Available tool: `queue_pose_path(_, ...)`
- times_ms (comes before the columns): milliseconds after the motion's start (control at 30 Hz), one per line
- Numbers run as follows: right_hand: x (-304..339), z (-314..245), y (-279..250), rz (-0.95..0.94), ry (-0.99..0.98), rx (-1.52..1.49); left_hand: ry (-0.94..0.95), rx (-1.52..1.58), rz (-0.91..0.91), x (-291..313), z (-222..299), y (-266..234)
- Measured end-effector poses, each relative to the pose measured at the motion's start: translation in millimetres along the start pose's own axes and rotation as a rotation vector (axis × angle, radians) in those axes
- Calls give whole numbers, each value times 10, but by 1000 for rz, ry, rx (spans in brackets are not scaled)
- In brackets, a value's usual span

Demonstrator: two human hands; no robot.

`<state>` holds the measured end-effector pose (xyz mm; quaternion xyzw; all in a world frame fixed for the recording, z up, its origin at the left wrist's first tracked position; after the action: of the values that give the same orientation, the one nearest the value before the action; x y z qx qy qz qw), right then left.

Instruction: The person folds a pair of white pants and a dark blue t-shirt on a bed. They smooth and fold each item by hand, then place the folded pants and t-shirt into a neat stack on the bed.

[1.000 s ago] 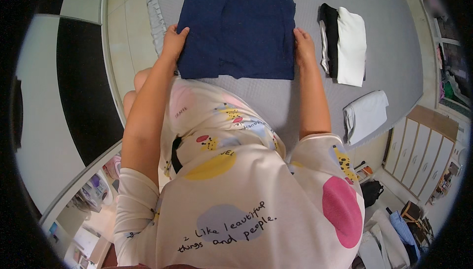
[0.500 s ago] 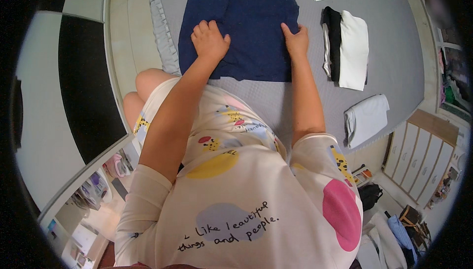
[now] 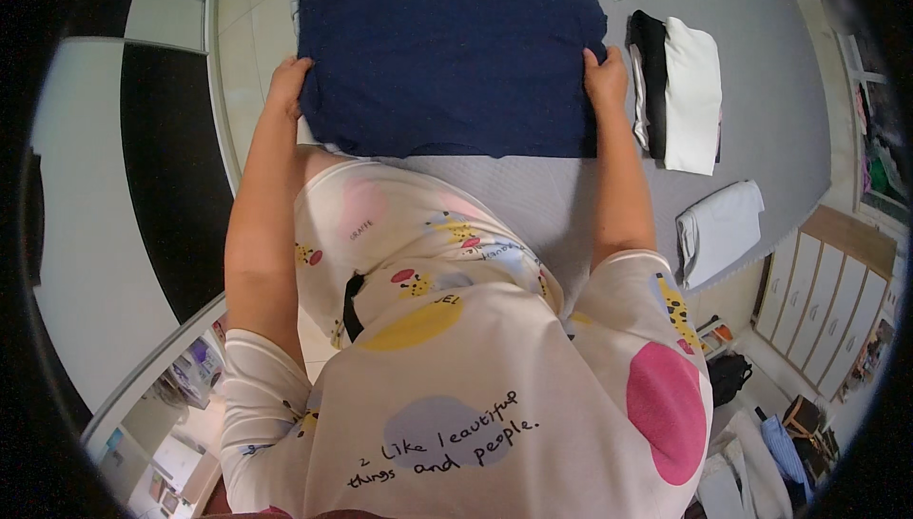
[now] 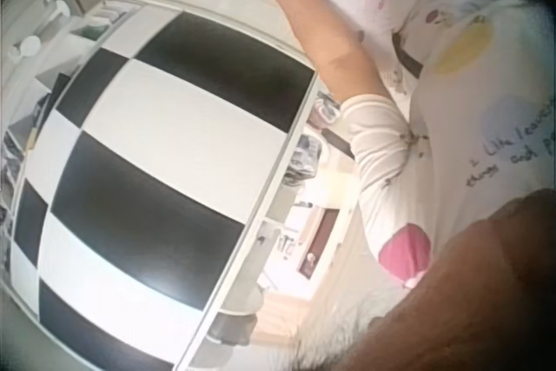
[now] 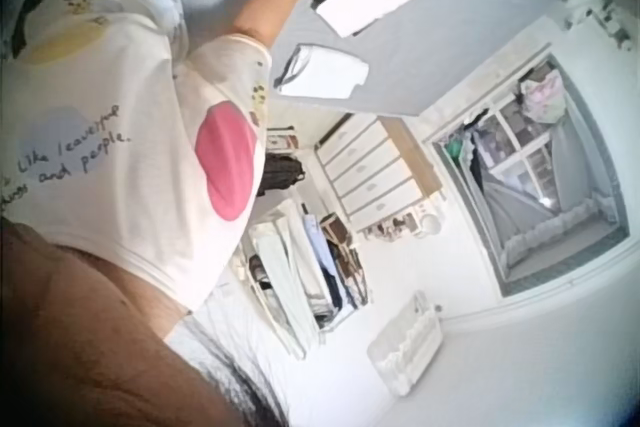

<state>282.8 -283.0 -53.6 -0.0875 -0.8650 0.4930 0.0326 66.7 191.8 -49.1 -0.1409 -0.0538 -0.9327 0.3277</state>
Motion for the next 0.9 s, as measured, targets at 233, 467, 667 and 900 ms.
queue_pose_path(233,56,103,-116,-16,-85,-88,-81,117,-40,112,-245,-168)
queue_pose_path(467,440,364,-495,-132,-153,-160,92,-132,-179,511,-3,-116)
queue_pose_path(667,671,311,-666,-139,-432,169,485,-581,-382,485,-164,-210)
queue_pose_path(900,712,128,-795,-138,-805,556,1023,-1605,-479,729,269,46)
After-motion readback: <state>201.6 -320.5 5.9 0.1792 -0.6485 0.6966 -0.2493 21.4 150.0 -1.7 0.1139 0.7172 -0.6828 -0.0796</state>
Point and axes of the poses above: each hand's wrist, its own x-axis away from the middle knuckle, its own y-axis out of the palm, z = x × y, the point moved 4 cm from there along -x, towards the middle knuckle, and after that the axes turned 15 degrees about y, right-handed, at the moved point
